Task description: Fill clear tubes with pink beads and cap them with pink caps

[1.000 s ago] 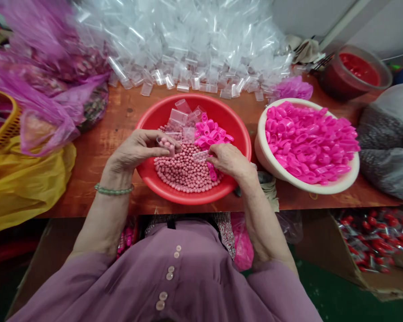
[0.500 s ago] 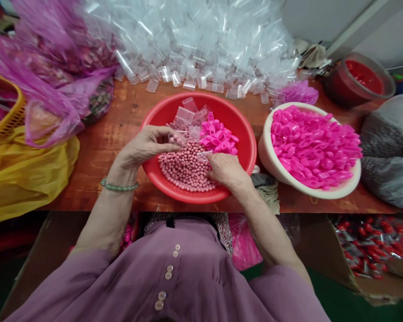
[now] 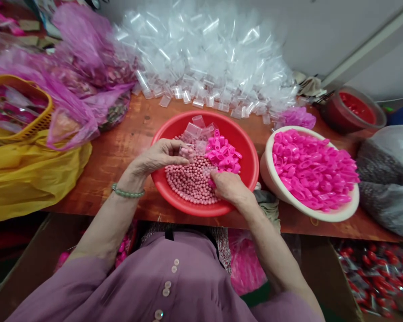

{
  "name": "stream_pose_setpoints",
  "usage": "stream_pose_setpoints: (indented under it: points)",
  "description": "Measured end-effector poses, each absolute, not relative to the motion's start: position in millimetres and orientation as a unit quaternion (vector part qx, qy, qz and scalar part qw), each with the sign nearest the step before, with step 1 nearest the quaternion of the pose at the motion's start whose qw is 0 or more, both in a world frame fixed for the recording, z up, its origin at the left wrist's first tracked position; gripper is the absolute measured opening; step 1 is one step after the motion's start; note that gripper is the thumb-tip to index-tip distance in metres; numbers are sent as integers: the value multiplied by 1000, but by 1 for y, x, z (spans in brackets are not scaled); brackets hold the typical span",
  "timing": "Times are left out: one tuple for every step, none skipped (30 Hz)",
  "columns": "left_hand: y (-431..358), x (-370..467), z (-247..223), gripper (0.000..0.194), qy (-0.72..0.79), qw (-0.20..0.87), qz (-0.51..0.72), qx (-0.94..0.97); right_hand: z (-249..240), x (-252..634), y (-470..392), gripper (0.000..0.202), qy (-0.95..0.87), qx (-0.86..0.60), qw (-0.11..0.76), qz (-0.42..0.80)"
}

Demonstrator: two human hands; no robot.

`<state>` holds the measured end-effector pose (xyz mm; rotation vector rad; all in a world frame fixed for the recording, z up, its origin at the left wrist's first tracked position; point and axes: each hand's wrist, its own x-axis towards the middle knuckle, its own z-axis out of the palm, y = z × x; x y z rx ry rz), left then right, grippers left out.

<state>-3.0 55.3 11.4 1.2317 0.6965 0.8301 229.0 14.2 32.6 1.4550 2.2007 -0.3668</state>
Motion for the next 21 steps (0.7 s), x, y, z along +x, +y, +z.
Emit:
stream_pose_setpoints:
  points:
    - [55, -3, 11, 34, 306, 683, 367, 552, 33, 233, 14, 27, 808, 531, 209, -150]
    - [55, -4, 11, 33, 303, 685, 363, 554, 34, 237, 14, 27, 810, 533, 169, -176]
    - [55, -4, 12, 32, 299, 687, 361, 556, 34, 241, 15, 28, 808, 539, 112, -209]
    - [55, -4, 12, 31, 296, 689, 359, 555, 35, 244, 16, 29, 800, 545, 40, -248]
    - [54, -4, 13, 31, 294, 692, 360, 552, 35, 246, 17, 32, 784, 547, -41, -290]
    - [53, -4, 14, 31, 293, 694, 363, 548, 34, 245, 18, 35, 762, 544, -119, -331]
    - [53, -4, 15, 31, 292, 696, 369, 543, 33, 243, 19, 39, 738, 537, -182, -366]
    - [52, -4, 17, 32, 292, 697, 375, 537, 32, 238, 19, 42, 718, 527, -226, -394]
    - [51, -5, 18, 33, 293, 698, 381, 531, 31, 232, 19, 44, 708, 517, -248, -413]
    - [51, -5, 18, 35, 293, 700, 386, 524, 30, 226, 19, 44, 706, 509, -255, -423]
    - [51, -5, 19, 36, 292, 703, 390, 519, 28, 220, 18, 44, 708, 503, -256, -423]
    - [51, -5, 19, 38, 291, 705, 393, 514, 27, 214, 17, 44, 714, 501, -255, -417]
    - [51, -5, 19, 39, 291, 707, 395, 510, 25, 209, 17, 45, 719, 500, -257, -409]
    - [52, -5, 19, 39, 290, 708, 395, 508, 24, 206, 17, 45, 723, 500, -257, -401]
    - [52, -4, 19, 38, 290, 709, 395, 507, 23, 205, 17, 47, 726, 499, -258, -398]
    - [53, -4, 19, 37, 290, 710, 395, 506, 22, 204, 17, 48, 727, 496, -259, -398]
    - [53, -3, 19, 37, 292, 711, 394, 504, 20, 205, 17, 49, 726, 495, -261, -400]
    - [53, -3, 19, 36, 294, 711, 394, 502, 19, 206, 17, 48, 723, 496, -264, -402]
    - [54, -2, 19, 35, 296, 710, 396, 502, 19, 208, 17, 45, 715, 501, -271, -404]
    - [54, -2, 19, 35, 300, 706, 400, 501, 18, 210, 17, 43, 703, 510, -284, -405]
    - [54, -1, 18, 34, 304, 700, 406, 502, 17, 212, 18, 40, 688, 522, -301, -405]
